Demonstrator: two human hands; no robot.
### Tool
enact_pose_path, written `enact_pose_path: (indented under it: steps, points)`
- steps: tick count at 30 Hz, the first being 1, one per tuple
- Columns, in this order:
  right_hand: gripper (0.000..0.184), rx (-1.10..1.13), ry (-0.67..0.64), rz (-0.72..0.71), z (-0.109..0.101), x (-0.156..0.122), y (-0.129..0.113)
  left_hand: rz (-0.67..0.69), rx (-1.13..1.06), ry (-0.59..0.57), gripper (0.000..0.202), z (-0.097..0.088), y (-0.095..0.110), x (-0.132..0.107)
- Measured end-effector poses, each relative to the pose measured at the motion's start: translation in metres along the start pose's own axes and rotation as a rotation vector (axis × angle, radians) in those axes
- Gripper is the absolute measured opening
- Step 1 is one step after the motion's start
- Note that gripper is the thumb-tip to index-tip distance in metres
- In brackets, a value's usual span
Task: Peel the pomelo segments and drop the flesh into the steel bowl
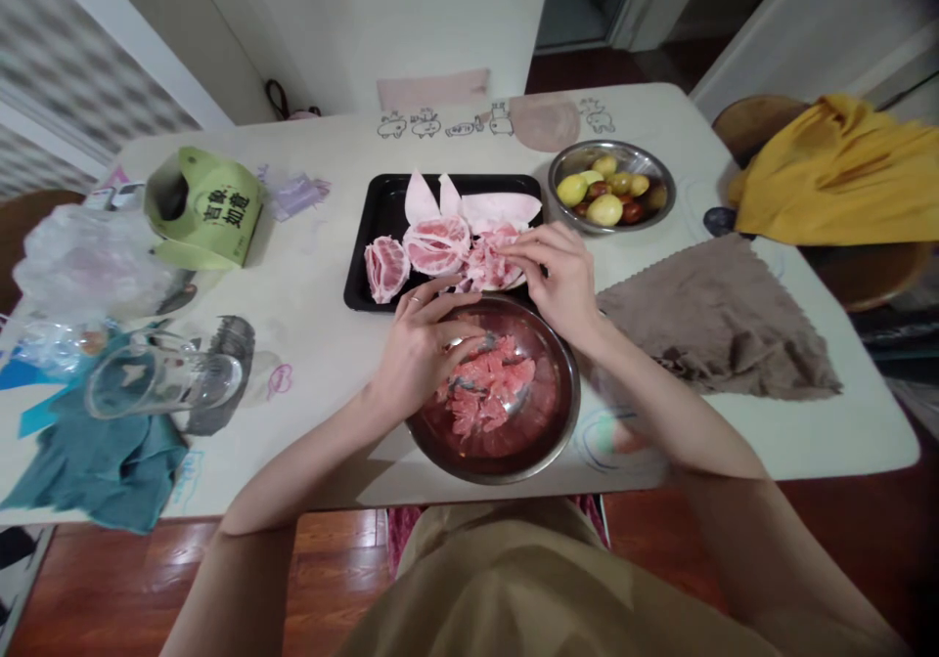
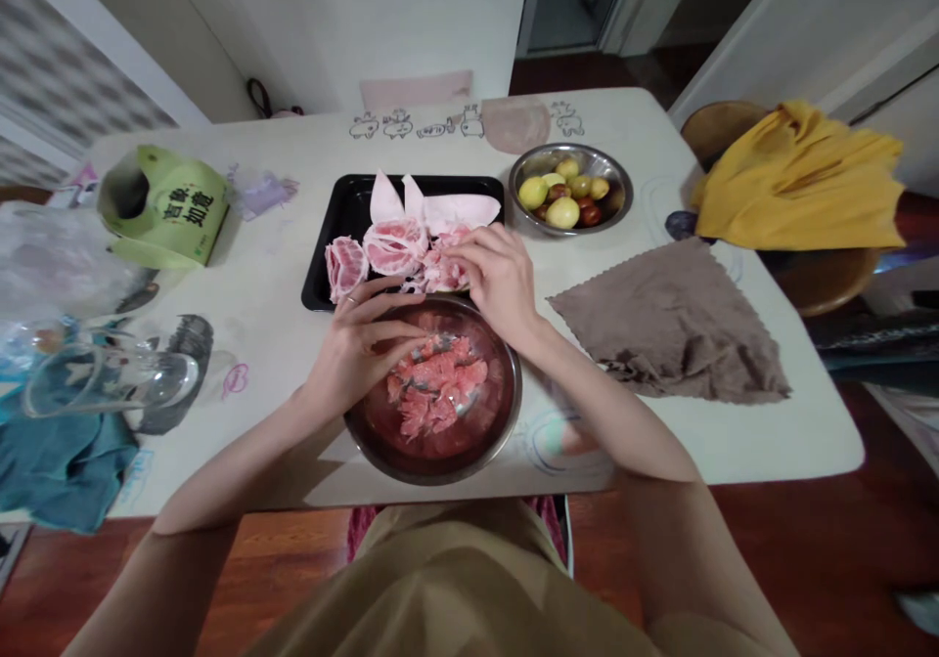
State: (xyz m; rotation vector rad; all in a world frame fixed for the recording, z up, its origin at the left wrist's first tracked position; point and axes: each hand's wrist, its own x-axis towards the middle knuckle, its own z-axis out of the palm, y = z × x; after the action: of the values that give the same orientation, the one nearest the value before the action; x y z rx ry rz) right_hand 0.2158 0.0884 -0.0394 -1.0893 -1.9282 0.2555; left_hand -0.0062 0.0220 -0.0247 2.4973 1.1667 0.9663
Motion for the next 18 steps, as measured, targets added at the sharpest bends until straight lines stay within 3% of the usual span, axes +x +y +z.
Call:
enact_pose_path:
  steps: [3, 6, 12, 18]
  points:
    - [0.026, -0.19, -0.032, 0.007, 0.004, 0.005, 0.019, 0.019, 0.042, -0.026, 0.023, 0.006, -0.004, -0.002]
    - [0.019, -0.234, -0.015, 0.021, 0.007, 0.005, 0.024, 0.021, 0.012, -0.013, 0.025, 0.007, -0.005, -0.001]
    - [0.025, -0.199, -0.022, -0.004, 0.006, 0.003, 0.019, -0.042, -0.11, 0.069, 0.015, -0.004, -0.001, 0.005]
    - [0.033, -0.207, -0.106, -0.078, -0.007, 0.003, 0.002, 0.028, 0.001, 0.187, 0.012, -0.007, 0.002, 0.005]
